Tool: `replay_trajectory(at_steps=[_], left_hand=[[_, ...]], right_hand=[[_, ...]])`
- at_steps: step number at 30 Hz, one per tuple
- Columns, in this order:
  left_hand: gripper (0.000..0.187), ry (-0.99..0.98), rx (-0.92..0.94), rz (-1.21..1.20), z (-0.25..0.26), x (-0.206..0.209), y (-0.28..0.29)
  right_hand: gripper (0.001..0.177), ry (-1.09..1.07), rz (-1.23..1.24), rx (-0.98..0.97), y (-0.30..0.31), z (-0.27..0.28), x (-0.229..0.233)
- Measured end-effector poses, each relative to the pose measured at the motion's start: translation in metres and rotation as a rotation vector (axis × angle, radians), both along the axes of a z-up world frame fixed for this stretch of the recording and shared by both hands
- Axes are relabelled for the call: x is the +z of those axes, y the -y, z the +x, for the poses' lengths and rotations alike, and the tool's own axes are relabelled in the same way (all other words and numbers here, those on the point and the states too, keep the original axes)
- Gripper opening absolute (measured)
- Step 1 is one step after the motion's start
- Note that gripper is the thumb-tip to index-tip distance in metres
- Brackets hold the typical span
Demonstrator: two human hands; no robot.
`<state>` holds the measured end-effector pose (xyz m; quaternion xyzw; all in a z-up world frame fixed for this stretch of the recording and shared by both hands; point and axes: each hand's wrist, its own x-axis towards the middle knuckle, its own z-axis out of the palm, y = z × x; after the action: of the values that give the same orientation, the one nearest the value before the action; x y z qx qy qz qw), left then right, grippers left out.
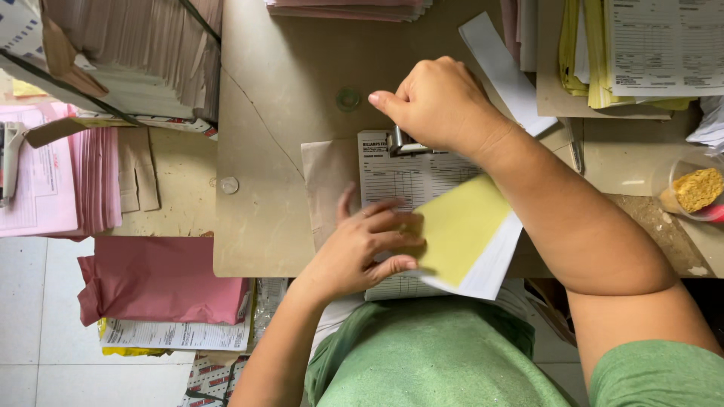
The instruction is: The person repeatedly stamps a yellow document on a clipboard using a handheld rubber stamp. They align the document, press the stamp, and move the stamped sheet aside, continuing this process for multiple sheets.
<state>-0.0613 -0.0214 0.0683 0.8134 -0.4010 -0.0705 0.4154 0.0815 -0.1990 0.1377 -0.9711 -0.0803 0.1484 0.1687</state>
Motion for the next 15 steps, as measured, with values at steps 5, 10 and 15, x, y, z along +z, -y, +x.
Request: replay_trajectory(at_steps=[5, 10, 15], left_hand=[[0.022, 0.092, 0.211, -0.068, -0.008, -0.028, 0.016], [0.064, 0.302, 0.531, 0.29, -0.002, -0.042, 0.016], [0.12, 0.27, 0.678, 0.545, 0.004, -0.053, 0.012]], right_hand=[[0.074, -0.077, -0.012, -0.049, -0.002, -0.001, -0.011], [0.073, -0.112, 0.015, -0.092, -0.001, -0.003, -0.01], [0.074, -0.088, 0.009, -0.08, 0.001, -0.005, -0.01]])
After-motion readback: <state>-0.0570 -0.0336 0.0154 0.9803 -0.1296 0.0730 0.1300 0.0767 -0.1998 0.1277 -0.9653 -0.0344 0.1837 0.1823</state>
